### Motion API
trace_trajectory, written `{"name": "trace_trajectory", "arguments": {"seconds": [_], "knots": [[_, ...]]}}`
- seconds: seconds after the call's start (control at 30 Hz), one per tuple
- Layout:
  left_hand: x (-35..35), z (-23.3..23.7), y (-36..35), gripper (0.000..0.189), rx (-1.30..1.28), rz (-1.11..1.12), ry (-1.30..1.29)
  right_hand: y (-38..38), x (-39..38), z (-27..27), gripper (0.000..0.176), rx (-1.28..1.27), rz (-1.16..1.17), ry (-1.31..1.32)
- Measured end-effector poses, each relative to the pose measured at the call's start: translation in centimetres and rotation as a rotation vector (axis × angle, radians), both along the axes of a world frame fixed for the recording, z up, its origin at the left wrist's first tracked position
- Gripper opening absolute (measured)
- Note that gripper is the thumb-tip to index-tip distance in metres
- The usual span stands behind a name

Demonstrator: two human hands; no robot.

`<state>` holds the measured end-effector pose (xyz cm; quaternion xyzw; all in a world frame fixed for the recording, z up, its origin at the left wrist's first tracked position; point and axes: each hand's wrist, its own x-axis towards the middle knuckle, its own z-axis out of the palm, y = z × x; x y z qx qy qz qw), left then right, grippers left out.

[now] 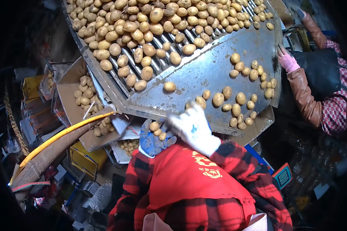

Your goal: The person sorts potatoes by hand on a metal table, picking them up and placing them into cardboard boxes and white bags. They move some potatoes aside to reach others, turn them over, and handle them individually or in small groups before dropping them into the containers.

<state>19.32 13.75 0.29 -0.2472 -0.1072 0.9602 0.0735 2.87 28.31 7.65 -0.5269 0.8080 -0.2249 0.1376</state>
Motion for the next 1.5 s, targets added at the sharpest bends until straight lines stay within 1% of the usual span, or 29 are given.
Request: {"name": "trace_trajectory", "arguments": {"seconds": [0.07,0.1,0.13,0.2,0.27,0.3,0.33,0.43,0.47,0.57,0.6,0.67,0.7,0.73,0.8,0.83,0.87,0.93,1.0,1.07,1.13,1.17,1.23,1.27,1.33,1.4,1.43,1.47,1.5], "knots": [[-0.7,-2.1,1.6,0.05,0.058,0.154,0.344,0.6,0.8,2.2,0.036,-0.155,-0.036,-0.039],[-1.0,-0.8,1.3,0.051,0.062,0.072,0.217,1.3,-0.6,2.4,0.033,-0.013,-0.048,-0.19],[-0.9,0.6,1.0,0.053,0.066,-0.009,0.085,3.0,-1.5,2.3,0.03,-0.062,-0.187,-0.085],[0.4,-1.3,1.5,0.054,0.189,0.015,0.15,5.2,-2.6,1.6,0.037,0.016,-0.397,0.015],[0.7,-2.4,2.1,0.053,0.281,-0.014,0.139,6.0,-2.1,-2.3,0.043,0.239,-0.35,0.054],[0.4,-2.9,2.6,0.053,0.279,-0.012,0.175,5.6,-1.7,-4.4,0.056,0.329,-0.338,-0.024],[-0.1,-2.6,2.9,0.053,0.266,-0.014,0.176,4.2,-2.1,-6.4,0.056,0.396,-0.32,0.162],[-0.7,-0.1,3.2,0.057,0.122,-0.055,0.077,3.1,-4.1,-7.0,0.056,0.327,-0.303,0.073],[-0.9,0.4,2.8,0.057,0.114,-0.099,0.027,3.0,-5.1,-6.3,0.05,0.373,-0.28,-0.039],[0.7,-0.2,2.8,0.056,0.118,-0.036,0.151,5.1,-6.6,-6.8,0.038,0.125,-0.475,-0.294],[1.4,-0.2,2.6,0.055,0.18,0.01,0.138,5.4,-6.4,-6.9,0.042,0.133,-0.4,0.02],[3.1,-0.8,2.1,0.053,0.195,0.09,0.185,2.7,-4.7,-1.6,0.044,0.303,-0.249,0.309],[3.6,-0.9,2.1,0.052,0.217,0.133,0.191,2.5,-4.0,-2.0,0.039,0.188,-0.071,0.384],[4.0,-0.9,2.0,0.05,0.236,0.179,0.197,2.0,-3.3,-3.2,0.032,0.268,0.118,0.22],[4.6,-0.8,1.6,0.049,0.235,0.236,0.151,1.1,-2.9,-6.1,0.03,0.412,0.345,0.332],[4.8,-0.6,1.5,0.049,0.214,0.256,0.162,0.2,-4.3,-6.5,0.027,0.324,0.347,0.134],[5.0,-0.2,1.3,0.048,0.181,0.267,0.156,-0.4,-5.3,-6.3,0.033,0.289,0.343,0.056],[5.9,0.0,1.3,0.047,0.162,0.304,0.199,-0.7,-5.5,-5.7,0.034,0.207,0.056,-0.104],[7.4,1.7,1.0,0.044,0.163,0.358,0.035,0.2,-6.4,-9.8,0.038,-0.061,-0.168,-0.269],[9.2,2.4,0.4,0.043,0.136,0.495,-0.016,0.1,-5.8,-6.4,0.04,0.034,-0.475,-0.949],[11.3,2.9,-2.2,0.042,0.082,0.636,0.07,1.5,-4.6,-5.5,0.04,0.03,-0.451,-1.03],[12.0,5.4,-4.1,0.041,0.02,0.685,-0.151,1.8,-3.6,-5.1,0.043,-0.01,-0.439,-1.064],[14.7,7.1,-7.3,0.043,-0.203,0.73,-0.18,2.0,-2.0,-3.8,0.045,0.0,-0.463,-1.089],[17.3,6.3,-8.5,0.045,-0.35,0.658,-0.121,2.3,-1.5,-3.9,0.045,-0.035,-0.465,-1.096],[18.9,9.0,-9.7,0.04,-0.906,0.214,-0.465,2.5,-0.9,-4.0,0.044,-0.011,-0.446,-1.126],[20.8,4.3,-8.5,0.037,-1.151,-0.086,-0.57,1.3,-0.3,-2.6,0.043,0.152,-0.402,-1.187],[22.1,-0.2,-7.4,0.038,-2.042,-0.482,-0.746,-0.5,0.8,-1.1,0.041,0.233,-0.392,-1.153],[21.3,0.1,-6.2,0.038,-2.046,-0.478,-0.75,-0.8,1.8,-2.8,0.043,0.137,-0.223,-0.985],[19.4,0.9,-4.8,0.046,-1.456,0.02,-0.621,-3.4,3.6,0.0,0.046,0.036,-0.016,-0.778]]}}
